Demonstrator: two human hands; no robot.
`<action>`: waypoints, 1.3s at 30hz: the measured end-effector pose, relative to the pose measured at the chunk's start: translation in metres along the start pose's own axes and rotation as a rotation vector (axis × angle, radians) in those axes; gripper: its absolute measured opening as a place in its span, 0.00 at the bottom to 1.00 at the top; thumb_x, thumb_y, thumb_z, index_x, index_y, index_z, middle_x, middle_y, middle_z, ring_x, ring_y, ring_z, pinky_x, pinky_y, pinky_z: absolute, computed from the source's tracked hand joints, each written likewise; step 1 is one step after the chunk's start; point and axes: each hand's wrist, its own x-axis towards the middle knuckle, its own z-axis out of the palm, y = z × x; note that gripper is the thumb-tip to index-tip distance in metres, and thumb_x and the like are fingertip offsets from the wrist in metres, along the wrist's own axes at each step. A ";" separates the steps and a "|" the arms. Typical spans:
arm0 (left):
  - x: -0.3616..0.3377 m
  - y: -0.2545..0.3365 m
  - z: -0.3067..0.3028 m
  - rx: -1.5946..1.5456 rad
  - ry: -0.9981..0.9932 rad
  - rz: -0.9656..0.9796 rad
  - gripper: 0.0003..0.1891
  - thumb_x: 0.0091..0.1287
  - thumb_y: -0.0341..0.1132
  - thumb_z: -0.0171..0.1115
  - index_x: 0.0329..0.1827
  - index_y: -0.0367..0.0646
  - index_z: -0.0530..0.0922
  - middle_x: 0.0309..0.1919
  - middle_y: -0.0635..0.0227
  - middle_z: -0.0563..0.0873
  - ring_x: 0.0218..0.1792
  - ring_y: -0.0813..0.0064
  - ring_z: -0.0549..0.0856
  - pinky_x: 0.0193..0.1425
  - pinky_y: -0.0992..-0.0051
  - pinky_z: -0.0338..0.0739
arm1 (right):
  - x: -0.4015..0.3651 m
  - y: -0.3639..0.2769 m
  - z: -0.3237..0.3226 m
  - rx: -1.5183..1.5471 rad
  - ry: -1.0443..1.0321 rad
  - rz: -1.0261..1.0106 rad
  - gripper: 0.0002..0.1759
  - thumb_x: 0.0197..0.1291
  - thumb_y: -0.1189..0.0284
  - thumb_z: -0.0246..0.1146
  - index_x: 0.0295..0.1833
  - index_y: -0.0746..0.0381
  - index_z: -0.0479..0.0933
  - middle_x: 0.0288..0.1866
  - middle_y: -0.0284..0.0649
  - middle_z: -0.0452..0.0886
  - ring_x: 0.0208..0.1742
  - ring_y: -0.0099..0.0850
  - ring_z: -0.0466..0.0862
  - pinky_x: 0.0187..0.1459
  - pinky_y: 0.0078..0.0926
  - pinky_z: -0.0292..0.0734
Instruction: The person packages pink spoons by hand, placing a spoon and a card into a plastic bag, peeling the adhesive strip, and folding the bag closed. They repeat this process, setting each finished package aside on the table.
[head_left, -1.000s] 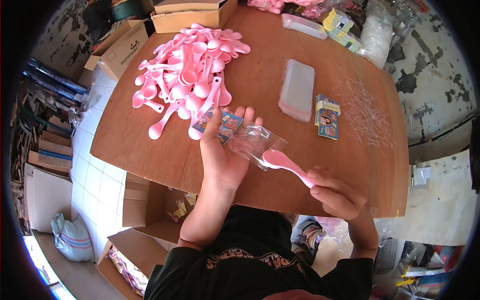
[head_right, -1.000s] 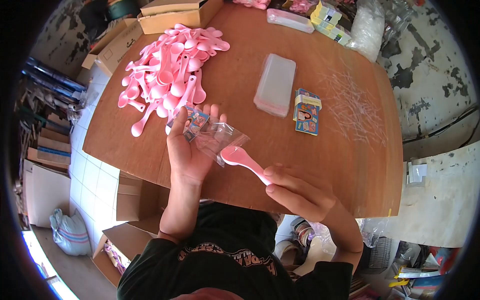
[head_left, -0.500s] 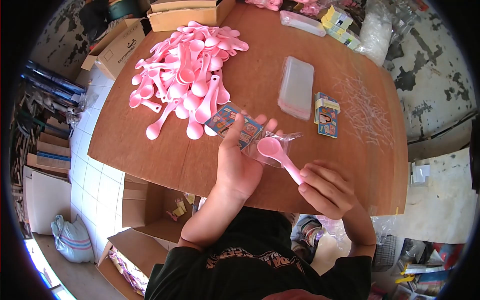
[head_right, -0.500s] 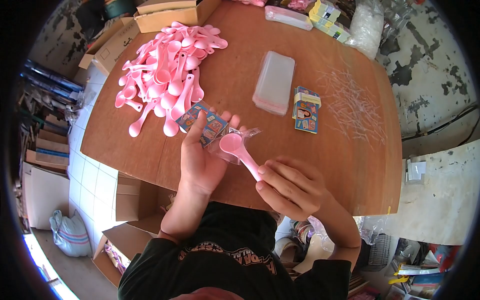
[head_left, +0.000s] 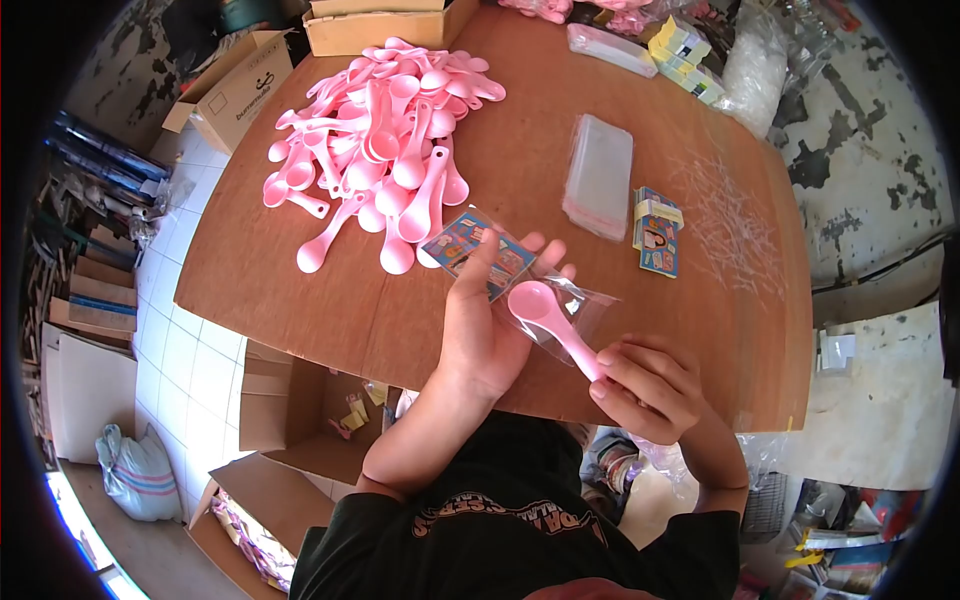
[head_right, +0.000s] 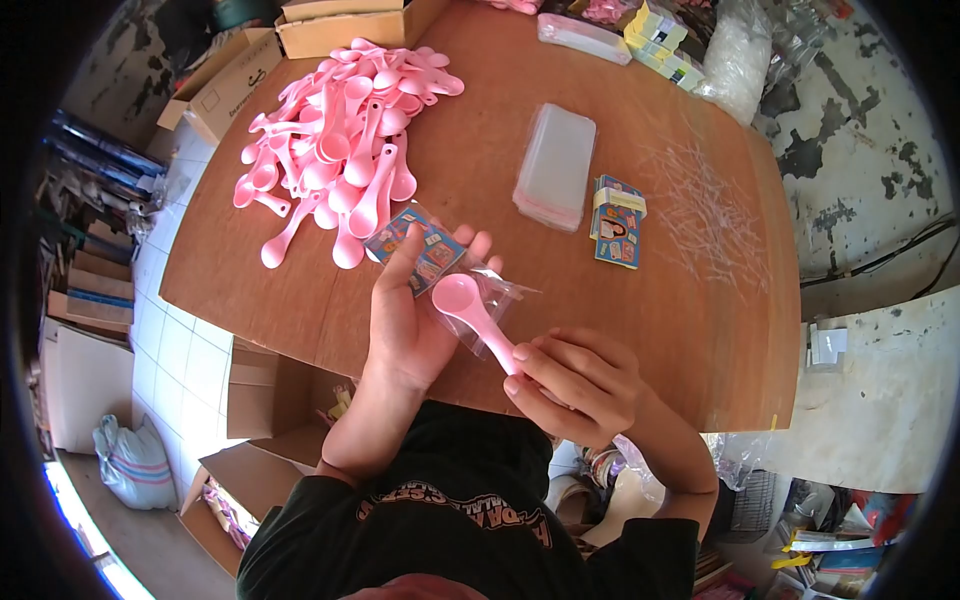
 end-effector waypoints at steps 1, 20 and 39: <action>-0.002 0.000 0.001 0.005 0.012 -0.024 0.13 0.72 0.43 0.54 0.52 0.46 0.70 0.46 0.60 0.79 0.50 0.61 0.81 0.59 0.55 0.76 | 0.000 0.001 0.001 -0.004 0.003 -0.012 0.14 0.48 0.78 0.70 0.43 0.61 0.80 0.45 0.44 0.82 0.35 0.32 0.84 0.37 0.29 0.83; -0.010 -0.004 -0.005 0.090 -0.189 -0.061 0.23 0.59 0.19 0.51 0.60 0.32 0.65 0.54 0.58 0.77 0.58 0.63 0.78 0.69 0.60 0.69 | -0.013 -0.012 0.030 -0.259 0.139 0.004 0.13 0.49 0.70 0.71 0.43 0.48 0.84 0.48 0.32 0.77 0.53 0.31 0.75 0.50 0.35 0.81; -0.016 -0.017 -0.013 0.131 -0.269 -0.269 0.31 0.73 0.55 0.40 0.63 0.32 0.66 0.54 0.49 0.78 0.56 0.53 0.79 0.63 0.57 0.72 | -0.022 -0.015 0.022 -0.262 0.260 0.111 0.13 0.50 0.67 0.72 0.43 0.45 0.84 0.55 0.35 0.79 0.60 0.35 0.73 0.61 0.47 0.73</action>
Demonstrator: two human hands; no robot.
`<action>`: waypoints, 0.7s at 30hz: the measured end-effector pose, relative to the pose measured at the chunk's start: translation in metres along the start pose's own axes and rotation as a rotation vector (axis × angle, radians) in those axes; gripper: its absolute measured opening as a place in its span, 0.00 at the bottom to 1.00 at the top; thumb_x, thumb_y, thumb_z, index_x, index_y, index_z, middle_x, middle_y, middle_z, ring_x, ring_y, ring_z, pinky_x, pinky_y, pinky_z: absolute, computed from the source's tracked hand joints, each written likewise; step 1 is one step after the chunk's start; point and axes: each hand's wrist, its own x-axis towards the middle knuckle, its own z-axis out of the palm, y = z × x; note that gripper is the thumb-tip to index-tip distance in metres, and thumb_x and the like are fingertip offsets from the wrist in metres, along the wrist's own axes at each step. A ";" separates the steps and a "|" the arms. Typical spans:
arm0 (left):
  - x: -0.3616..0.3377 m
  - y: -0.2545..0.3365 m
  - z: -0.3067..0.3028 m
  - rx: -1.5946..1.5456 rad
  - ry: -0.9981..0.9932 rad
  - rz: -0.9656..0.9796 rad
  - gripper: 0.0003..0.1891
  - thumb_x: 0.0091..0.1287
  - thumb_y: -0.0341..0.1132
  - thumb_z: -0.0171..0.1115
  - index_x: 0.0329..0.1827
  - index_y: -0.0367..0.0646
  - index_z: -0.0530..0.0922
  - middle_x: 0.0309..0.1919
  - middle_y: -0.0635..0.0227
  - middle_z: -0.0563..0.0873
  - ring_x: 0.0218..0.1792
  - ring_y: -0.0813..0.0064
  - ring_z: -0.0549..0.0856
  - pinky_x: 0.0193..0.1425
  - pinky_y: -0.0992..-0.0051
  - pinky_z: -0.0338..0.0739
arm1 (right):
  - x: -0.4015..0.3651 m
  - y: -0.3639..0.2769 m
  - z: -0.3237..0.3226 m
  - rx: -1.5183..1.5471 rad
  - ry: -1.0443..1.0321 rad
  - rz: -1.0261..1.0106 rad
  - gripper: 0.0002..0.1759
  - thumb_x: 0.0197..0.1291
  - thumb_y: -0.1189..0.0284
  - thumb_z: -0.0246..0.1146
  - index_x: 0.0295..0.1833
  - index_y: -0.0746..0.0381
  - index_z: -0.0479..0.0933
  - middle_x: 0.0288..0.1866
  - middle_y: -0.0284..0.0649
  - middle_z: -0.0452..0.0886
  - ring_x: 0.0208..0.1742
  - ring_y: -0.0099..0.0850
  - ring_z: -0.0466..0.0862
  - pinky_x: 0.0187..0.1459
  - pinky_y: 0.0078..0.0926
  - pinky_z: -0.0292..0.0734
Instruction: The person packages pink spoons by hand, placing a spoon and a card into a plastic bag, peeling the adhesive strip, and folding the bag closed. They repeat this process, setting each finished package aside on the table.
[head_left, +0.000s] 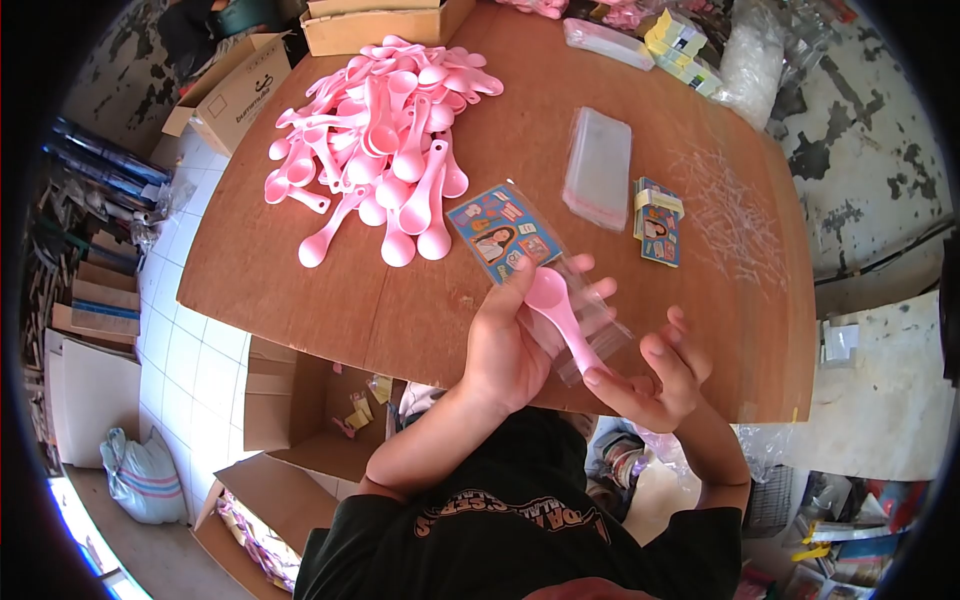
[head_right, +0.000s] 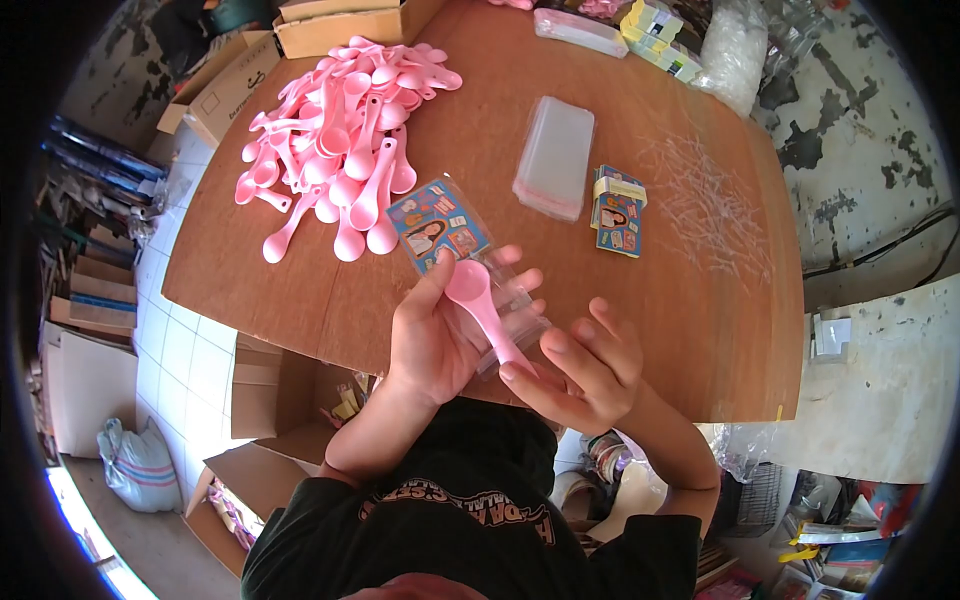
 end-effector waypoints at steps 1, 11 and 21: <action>-0.001 -0.001 0.001 0.019 0.008 0.022 0.29 0.74 0.53 0.41 0.61 0.32 0.68 0.54 0.51 0.78 0.56 0.56 0.79 0.62 0.58 0.72 | 0.005 0.000 -0.002 -0.007 -0.056 0.012 0.12 0.52 0.67 0.71 0.44 0.46 0.84 0.55 0.36 0.79 0.61 0.36 0.73 0.62 0.46 0.72; -0.001 0.007 0.011 -0.091 0.097 0.227 0.25 0.72 0.53 0.47 0.59 0.39 0.70 0.55 0.51 0.79 0.57 0.58 0.79 0.59 0.58 0.75 | 0.031 0.004 -0.013 0.327 -0.330 0.041 0.09 0.55 0.70 0.67 0.39 0.64 0.83 0.46 0.40 0.84 0.50 0.36 0.82 0.50 0.37 0.82; 0.006 0.004 -0.009 -0.019 0.171 0.236 0.19 0.72 0.48 0.52 0.55 0.43 0.71 0.47 0.58 0.81 0.49 0.61 0.82 0.55 0.58 0.77 | 0.026 0.004 -0.011 0.289 -0.335 0.074 0.08 0.44 0.75 0.72 0.32 0.60 0.81 0.45 0.37 0.83 0.48 0.36 0.82 0.48 0.35 0.80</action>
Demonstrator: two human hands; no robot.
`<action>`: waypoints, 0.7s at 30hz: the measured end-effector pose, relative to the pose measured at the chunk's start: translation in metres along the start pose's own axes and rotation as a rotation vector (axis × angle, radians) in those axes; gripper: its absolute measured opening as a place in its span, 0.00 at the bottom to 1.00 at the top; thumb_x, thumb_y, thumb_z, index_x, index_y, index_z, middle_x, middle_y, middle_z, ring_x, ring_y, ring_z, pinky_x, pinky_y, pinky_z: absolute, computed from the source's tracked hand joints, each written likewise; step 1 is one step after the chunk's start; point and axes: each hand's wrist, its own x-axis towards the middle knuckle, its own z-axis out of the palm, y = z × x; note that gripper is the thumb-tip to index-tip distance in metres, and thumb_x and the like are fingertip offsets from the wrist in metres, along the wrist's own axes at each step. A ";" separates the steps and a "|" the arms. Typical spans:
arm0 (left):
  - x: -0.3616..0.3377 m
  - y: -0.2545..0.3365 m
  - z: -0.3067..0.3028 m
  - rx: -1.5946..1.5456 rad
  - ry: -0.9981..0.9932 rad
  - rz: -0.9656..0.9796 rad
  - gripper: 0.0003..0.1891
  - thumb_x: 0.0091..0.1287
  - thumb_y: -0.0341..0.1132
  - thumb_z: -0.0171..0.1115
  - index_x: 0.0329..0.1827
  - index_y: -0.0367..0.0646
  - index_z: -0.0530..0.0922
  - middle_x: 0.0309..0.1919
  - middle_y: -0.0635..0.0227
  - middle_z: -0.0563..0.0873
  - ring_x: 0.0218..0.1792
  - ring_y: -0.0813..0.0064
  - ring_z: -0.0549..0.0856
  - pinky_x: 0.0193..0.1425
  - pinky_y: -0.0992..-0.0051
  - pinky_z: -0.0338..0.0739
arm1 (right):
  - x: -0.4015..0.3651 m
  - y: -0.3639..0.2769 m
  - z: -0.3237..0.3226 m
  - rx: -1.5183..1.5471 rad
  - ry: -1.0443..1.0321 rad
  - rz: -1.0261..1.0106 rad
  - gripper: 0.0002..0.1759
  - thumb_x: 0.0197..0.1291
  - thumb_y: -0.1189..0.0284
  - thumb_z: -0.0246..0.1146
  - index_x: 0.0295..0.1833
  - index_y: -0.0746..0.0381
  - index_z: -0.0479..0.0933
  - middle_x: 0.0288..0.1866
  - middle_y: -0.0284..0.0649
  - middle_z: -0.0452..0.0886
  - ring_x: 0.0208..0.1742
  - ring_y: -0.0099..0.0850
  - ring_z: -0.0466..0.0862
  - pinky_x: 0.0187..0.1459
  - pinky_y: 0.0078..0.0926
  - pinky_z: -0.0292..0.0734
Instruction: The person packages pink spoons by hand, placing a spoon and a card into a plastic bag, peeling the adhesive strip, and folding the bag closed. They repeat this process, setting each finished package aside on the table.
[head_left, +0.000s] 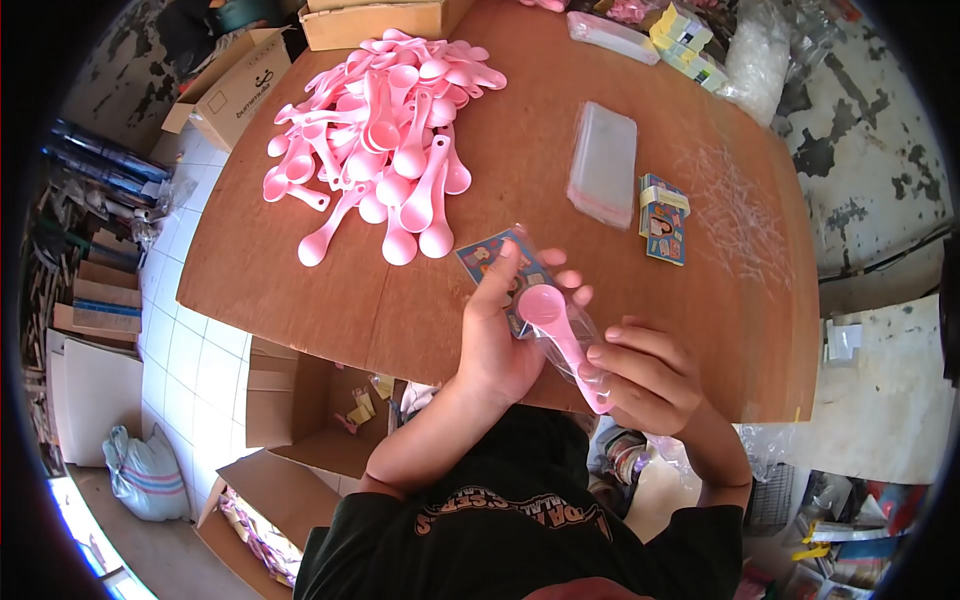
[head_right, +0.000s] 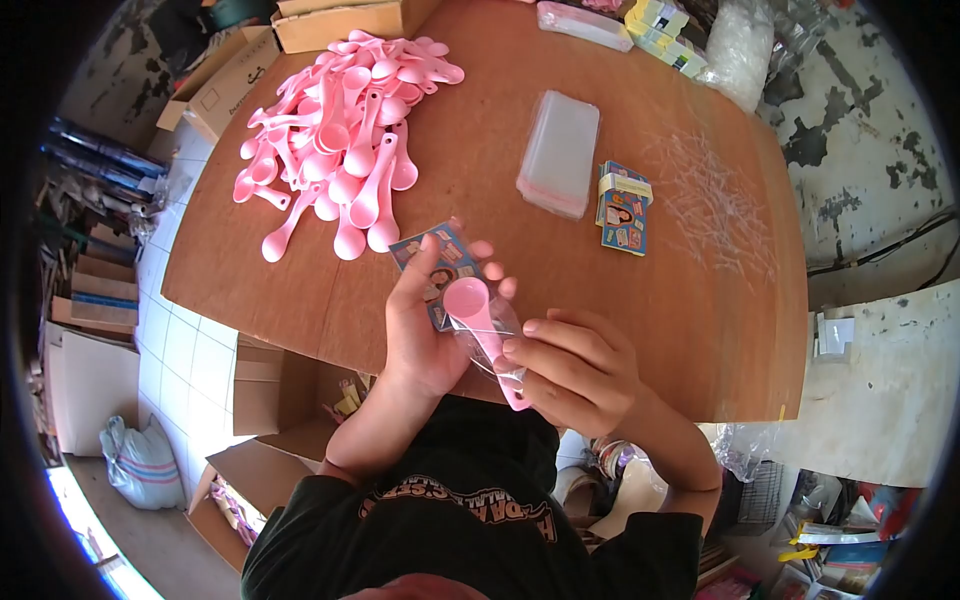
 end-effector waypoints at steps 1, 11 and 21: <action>0.000 0.000 0.004 0.001 -0.001 -0.003 0.19 0.72 0.48 0.52 0.55 0.43 0.71 0.47 0.58 0.81 0.49 0.61 0.82 0.55 0.58 0.77 | 0.000 0.001 -0.001 -0.002 0.000 0.002 0.08 0.44 0.75 0.72 0.32 0.60 0.81 0.45 0.37 0.83 0.48 0.36 0.82 0.48 0.35 0.80; -0.005 0.006 0.010 0.288 0.015 0.332 0.33 0.67 0.46 0.54 0.73 0.45 0.55 0.68 0.61 0.61 0.69 0.63 0.62 0.72 0.56 0.53 | 0.066 0.055 -0.096 -0.034 0.201 0.625 0.08 0.55 0.78 0.66 0.42 0.67 0.80 0.38 0.43 0.81 0.38 0.33 0.80 0.40 0.27 0.75; 0.005 0.004 0.020 0.907 -0.226 0.629 0.32 0.62 0.31 0.64 0.69 0.38 0.62 0.64 0.59 0.67 0.66 0.64 0.67 0.68 0.63 0.60 | 0.080 0.074 -0.081 0.361 -0.183 0.625 0.08 0.52 0.84 0.63 0.39 0.69 0.82 0.37 0.41 0.82 0.36 0.29 0.82 0.38 0.22 0.75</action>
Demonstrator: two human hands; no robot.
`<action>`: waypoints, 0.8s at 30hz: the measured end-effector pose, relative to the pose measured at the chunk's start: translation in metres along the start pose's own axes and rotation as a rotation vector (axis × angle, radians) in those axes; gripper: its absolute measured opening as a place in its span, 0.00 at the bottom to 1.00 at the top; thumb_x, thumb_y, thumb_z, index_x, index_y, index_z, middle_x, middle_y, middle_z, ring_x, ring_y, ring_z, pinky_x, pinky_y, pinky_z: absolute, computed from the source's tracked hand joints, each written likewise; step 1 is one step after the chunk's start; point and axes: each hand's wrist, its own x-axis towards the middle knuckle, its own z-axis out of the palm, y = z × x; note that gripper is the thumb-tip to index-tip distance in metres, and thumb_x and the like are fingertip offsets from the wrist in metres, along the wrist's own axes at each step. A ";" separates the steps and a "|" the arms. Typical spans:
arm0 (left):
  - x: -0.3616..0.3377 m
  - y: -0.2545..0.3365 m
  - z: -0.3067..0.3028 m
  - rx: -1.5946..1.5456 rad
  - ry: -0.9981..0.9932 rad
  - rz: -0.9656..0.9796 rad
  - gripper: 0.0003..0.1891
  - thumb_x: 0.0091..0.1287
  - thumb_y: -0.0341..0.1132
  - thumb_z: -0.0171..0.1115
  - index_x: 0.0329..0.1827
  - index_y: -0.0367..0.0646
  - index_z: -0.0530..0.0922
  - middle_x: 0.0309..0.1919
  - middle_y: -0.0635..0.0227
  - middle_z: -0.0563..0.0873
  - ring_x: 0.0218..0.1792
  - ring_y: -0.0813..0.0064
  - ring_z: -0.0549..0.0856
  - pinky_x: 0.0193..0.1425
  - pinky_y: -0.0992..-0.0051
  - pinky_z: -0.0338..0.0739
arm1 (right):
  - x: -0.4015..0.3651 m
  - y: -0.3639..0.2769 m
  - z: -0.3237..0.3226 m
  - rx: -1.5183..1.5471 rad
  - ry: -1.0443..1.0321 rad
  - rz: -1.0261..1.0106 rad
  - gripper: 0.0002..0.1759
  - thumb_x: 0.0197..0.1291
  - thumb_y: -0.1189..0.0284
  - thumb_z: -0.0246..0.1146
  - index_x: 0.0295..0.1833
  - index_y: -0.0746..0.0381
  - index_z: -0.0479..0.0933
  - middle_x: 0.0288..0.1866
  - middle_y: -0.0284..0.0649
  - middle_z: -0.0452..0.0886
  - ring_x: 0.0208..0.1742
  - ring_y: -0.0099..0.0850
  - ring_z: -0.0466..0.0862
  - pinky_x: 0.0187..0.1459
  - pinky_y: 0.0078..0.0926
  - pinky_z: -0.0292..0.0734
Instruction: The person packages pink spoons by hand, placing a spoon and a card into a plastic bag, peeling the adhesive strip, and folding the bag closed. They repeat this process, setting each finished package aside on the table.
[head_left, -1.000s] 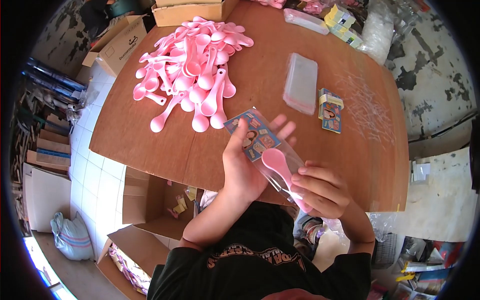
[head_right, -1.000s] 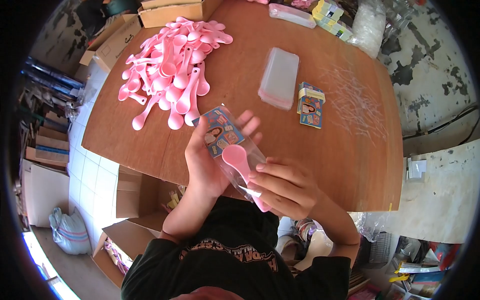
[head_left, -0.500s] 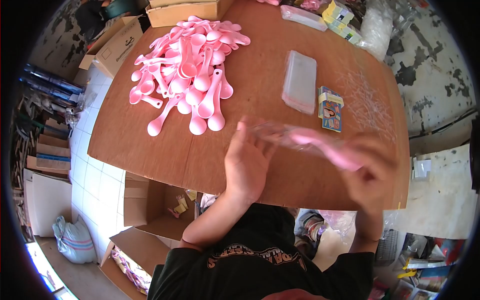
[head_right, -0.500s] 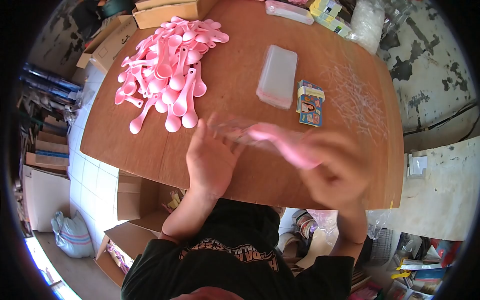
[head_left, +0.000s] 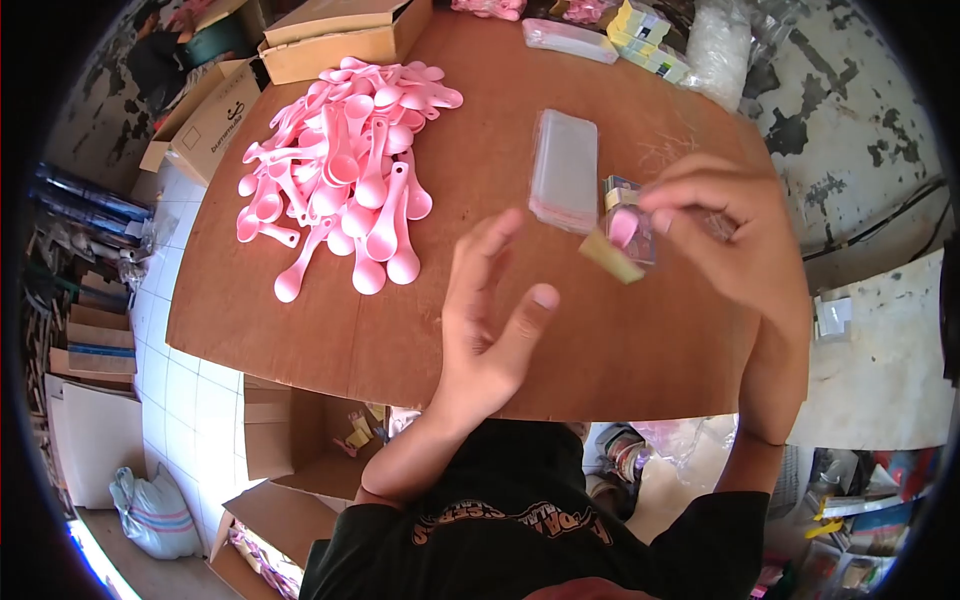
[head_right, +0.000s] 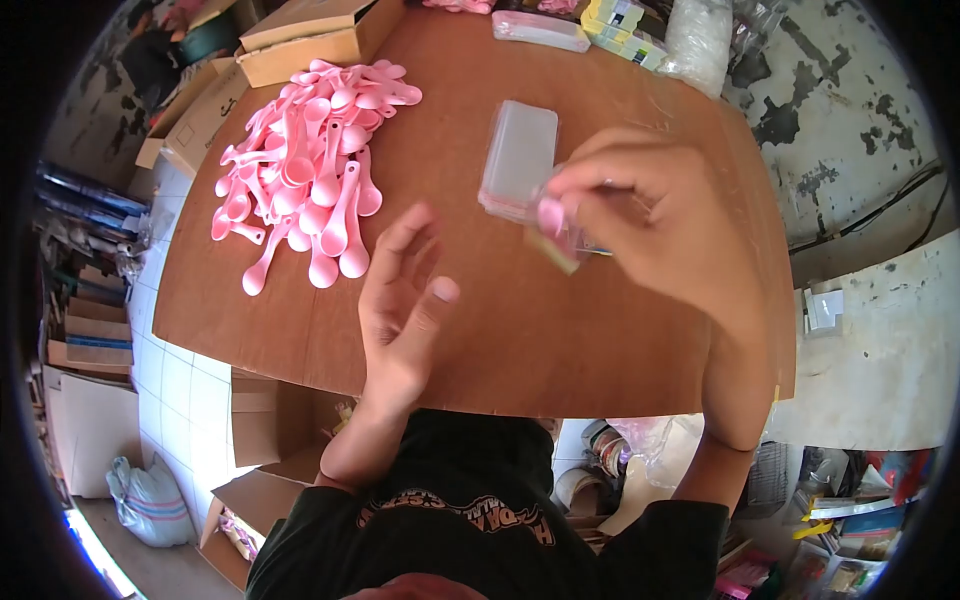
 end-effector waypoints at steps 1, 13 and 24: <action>0.002 0.002 0.001 0.081 -0.109 0.032 0.30 0.62 0.32 0.65 0.68 0.37 0.64 0.63 0.57 0.69 0.65 0.63 0.68 0.67 0.64 0.61 | -0.003 -0.002 0.003 0.066 -0.077 -0.013 0.09 0.51 0.84 0.63 0.39 0.68 0.82 0.37 0.41 0.82 0.35 0.29 0.82 0.37 0.22 0.75; -0.004 0.029 0.017 0.062 -0.216 -0.233 0.09 0.71 0.26 0.54 0.47 0.30 0.80 0.31 0.65 0.86 0.33 0.82 0.83 0.38 0.82 0.79 | -0.023 -0.023 0.036 -0.033 -0.016 0.056 0.10 0.49 0.83 0.64 0.39 0.65 0.82 0.35 0.41 0.83 0.35 0.33 0.84 0.36 0.25 0.77; -0.012 0.037 0.020 0.338 -0.367 -0.028 0.13 0.63 0.22 0.60 0.50 0.33 0.79 0.32 0.56 0.86 0.29 0.72 0.86 0.32 0.73 0.80 | -0.036 -0.018 0.045 -0.814 0.133 -0.561 0.16 0.30 0.72 0.60 0.30 0.69 0.77 0.28 0.36 0.69 0.32 0.32 0.72 0.32 0.29 0.72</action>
